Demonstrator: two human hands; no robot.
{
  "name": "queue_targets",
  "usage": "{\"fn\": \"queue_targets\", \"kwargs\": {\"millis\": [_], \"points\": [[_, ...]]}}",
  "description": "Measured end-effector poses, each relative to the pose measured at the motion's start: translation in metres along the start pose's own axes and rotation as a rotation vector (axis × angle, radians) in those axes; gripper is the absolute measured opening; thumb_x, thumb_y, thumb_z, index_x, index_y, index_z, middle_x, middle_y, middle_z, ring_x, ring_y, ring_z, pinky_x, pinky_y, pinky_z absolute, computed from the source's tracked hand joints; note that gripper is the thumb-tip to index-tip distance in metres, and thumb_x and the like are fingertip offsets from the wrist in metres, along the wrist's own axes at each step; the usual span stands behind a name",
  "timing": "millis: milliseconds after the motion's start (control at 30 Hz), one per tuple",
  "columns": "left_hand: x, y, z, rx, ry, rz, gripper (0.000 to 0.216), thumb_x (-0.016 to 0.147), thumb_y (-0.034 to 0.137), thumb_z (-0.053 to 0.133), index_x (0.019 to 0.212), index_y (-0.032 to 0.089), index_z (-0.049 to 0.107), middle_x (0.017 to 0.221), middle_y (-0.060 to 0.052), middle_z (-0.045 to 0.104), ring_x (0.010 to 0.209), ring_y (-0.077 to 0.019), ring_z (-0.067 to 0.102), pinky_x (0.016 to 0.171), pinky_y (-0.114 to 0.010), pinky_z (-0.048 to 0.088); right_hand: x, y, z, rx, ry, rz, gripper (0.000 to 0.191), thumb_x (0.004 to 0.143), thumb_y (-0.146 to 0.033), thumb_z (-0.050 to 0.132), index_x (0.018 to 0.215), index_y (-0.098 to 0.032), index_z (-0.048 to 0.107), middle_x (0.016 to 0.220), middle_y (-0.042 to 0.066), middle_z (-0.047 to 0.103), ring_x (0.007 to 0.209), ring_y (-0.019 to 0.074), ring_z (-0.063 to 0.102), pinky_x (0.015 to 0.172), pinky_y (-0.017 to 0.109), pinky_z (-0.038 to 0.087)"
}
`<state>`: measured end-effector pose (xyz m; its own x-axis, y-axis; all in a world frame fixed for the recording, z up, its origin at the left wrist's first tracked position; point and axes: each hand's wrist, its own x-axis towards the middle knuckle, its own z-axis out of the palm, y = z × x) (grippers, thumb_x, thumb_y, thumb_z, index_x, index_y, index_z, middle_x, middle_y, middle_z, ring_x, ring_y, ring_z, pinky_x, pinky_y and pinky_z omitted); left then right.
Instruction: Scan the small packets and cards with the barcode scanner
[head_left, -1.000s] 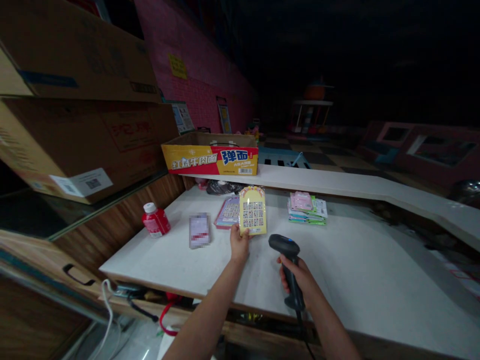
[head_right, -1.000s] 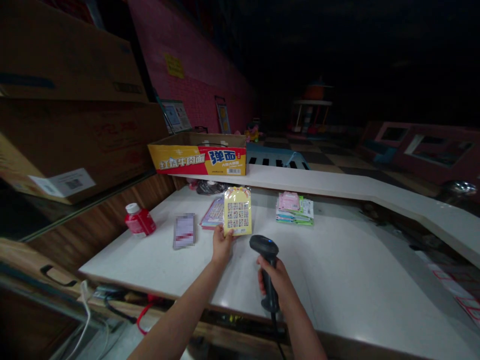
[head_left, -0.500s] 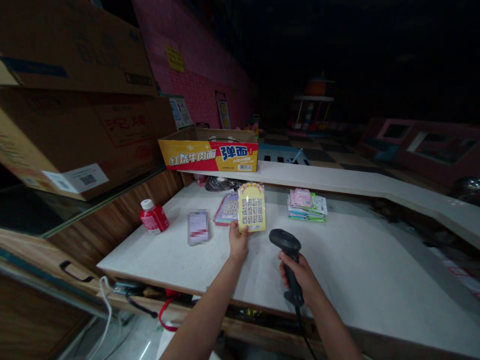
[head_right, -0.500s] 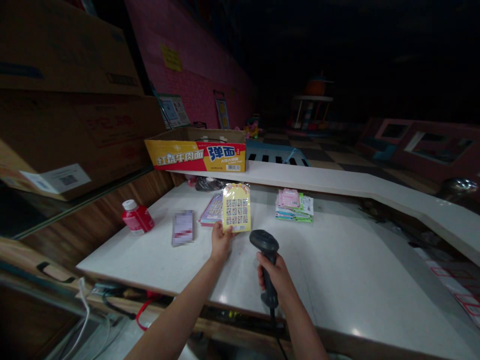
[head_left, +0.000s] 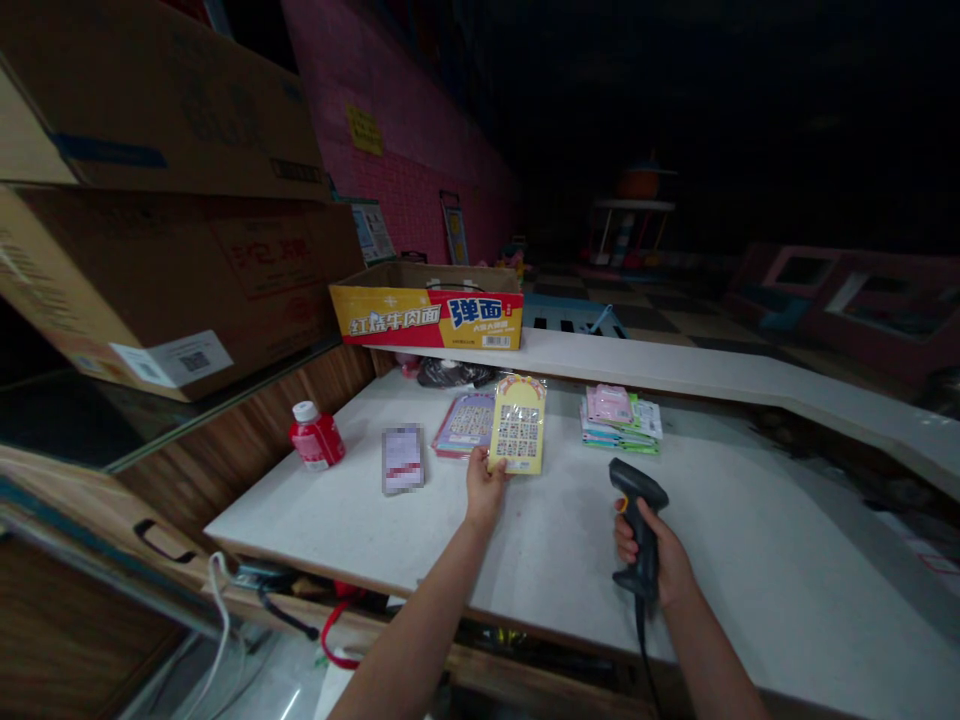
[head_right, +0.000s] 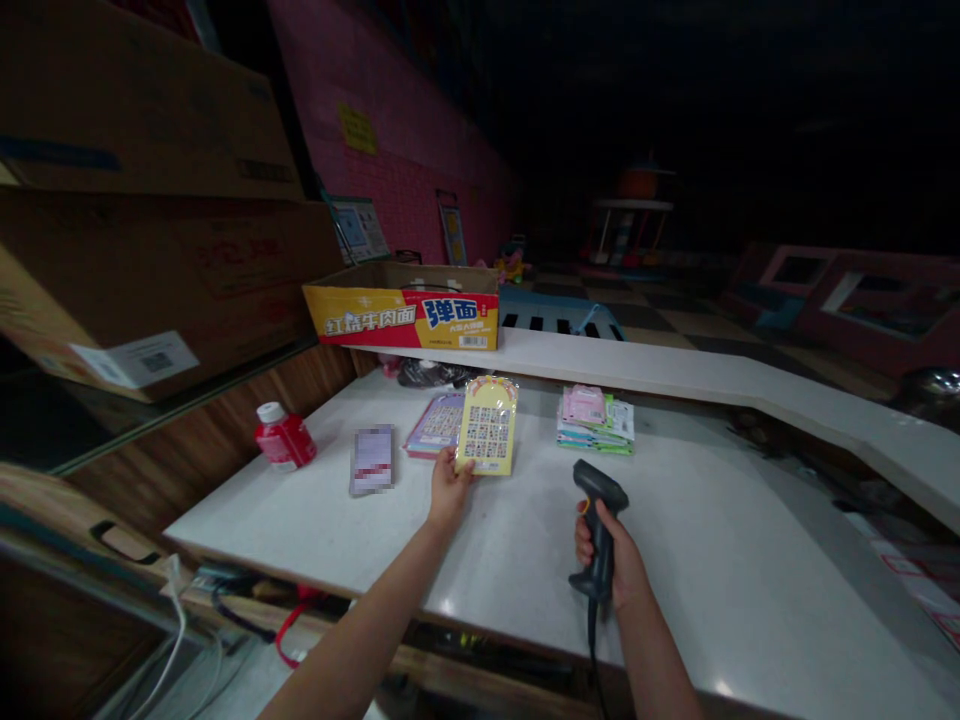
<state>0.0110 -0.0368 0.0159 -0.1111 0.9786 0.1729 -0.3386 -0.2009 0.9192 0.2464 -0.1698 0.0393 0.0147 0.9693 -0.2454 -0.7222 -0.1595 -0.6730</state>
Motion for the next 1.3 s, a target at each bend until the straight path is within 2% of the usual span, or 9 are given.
{"fn": "queue_targets", "kwargs": {"millis": [233,433,600,733,867,967,1100,1200,1300], "points": [[-0.006,0.009,0.007,0.158,-0.013,0.063,0.042,0.071,0.050,0.069,0.091,0.020,0.048,0.085,-0.002,0.062,0.076,-0.0176,0.063,0.064,-0.030,0.055,-0.002,0.001,-0.008,0.141,-0.074,-0.034,0.030,0.072,-0.038,0.080,0.084,-0.017,0.063,0.054,-0.006,0.050,0.040,0.0042,0.039,0.035,0.013,0.035],[0.019,0.041,-0.003,0.300,0.178,0.170,0.032,0.079,0.043,0.057,0.099,0.019,0.048,0.094,-0.005,0.064,0.077,-0.0190,0.065,0.064,-0.032,0.055,-0.002,0.000,-0.006,0.159,-0.071,-0.036,0.032,0.071,-0.038,0.081,0.084,-0.015,0.063,0.054,-0.006,0.049,0.041,0.0035,0.040,0.036,0.012,0.034],[0.052,0.074,-0.030,0.773,0.459,0.152,0.028,0.084,0.032,0.053,0.106,0.014,0.056,0.093,-0.010,0.067,0.085,-0.0234,0.065,0.076,-0.036,0.051,-0.002,0.000,-0.005,0.181,-0.065,-0.033,0.028,0.074,-0.037,0.078,0.085,-0.017,0.061,0.054,-0.006,0.048,0.041,0.0041,0.039,0.036,0.013,0.034],[0.053,0.085,-0.037,1.121,0.480,0.026,0.032,0.088,0.032,0.051,0.112,0.013,0.061,0.096,-0.014,0.068,0.095,-0.0290,0.064,0.081,-0.039,0.048,-0.001,0.001,-0.007,0.196,-0.060,-0.033,0.028,0.074,-0.035,0.078,0.085,-0.016,0.061,0.054,-0.006,0.048,0.041,0.0044,0.039,0.036,0.014,0.034],[0.038,0.087,-0.035,1.386,0.484,0.053,0.037,0.087,0.033,0.052,0.115,0.013,0.063,0.106,-0.019,0.064,0.107,-0.0342,0.057,0.089,-0.046,0.044,-0.001,0.001,-0.007,0.197,-0.056,-0.039,0.029,0.073,-0.036,0.078,0.085,-0.016,0.062,0.054,-0.006,0.049,0.041,0.0043,0.040,0.036,0.014,0.034],[0.027,0.084,-0.040,1.471,0.414,0.219,0.037,0.085,0.030,0.053,0.118,0.014,0.063,0.118,-0.019,0.058,0.114,-0.0349,0.051,0.096,-0.049,0.040,-0.001,0.001,-0.008,0.202,-0.064,-0.037,0.029,0.073,-0.036,0.079,0.084,-0.016,0.061,0.054,-0.006,0.049,0.041,0.0042,0.040,0.036,0.013,0.034],[0.019,0.077,-0.051,1.410,0.104,0.505,0.031,0.090,0.027,0.048,0.114,0.017,0.064,0.124,-0.014,0.057,0.123,-0.0298,0.046,0.105,-0.046,0.038,-0.001,0.001,-0.008,0.206,-0.067,-0.031,0.027,0.074,-0.036,0.077,0.086,-0.017,0.061,0.055,-0.006,0.049,0.041,0.0044,0.040,0.036,0.013,0.034],[0.019,0.071,-0.059,1.359,-0.121,0.578,0.034,0.092,0.030,0.046,0.119,0.018,0.061,0.128,-0.012,0.058,0.126,-0.0274,0.046,0.108,-0.045,0.038,-0.002,0.001,-0.008,0.204,-0.062,-0.034,0.027,0.074,-0.035,0.077,0.086,-0.017,0.061,0.055,-0.006,0.049,0.041,0.0044,0.039,0.036,0.013,0.035],[0.022,0.066,-0.061,1.398,-0.245,0.560,0.036,0.092,0.032,0.047,0.124,0.019,0.060,0.131,-0.011,0.058,0.128,-0.0295,0.046,0.111,-0.050,0.034,-0.003,0.000,-0.007,0.200,-0.059,-0.035,0.028,0.073,-0.035,0.078,0.086,-0.017,0.061,0.055,-0.006,0.048,0.041,0.0041,0.039,0.037,0.013,0.035]]}}
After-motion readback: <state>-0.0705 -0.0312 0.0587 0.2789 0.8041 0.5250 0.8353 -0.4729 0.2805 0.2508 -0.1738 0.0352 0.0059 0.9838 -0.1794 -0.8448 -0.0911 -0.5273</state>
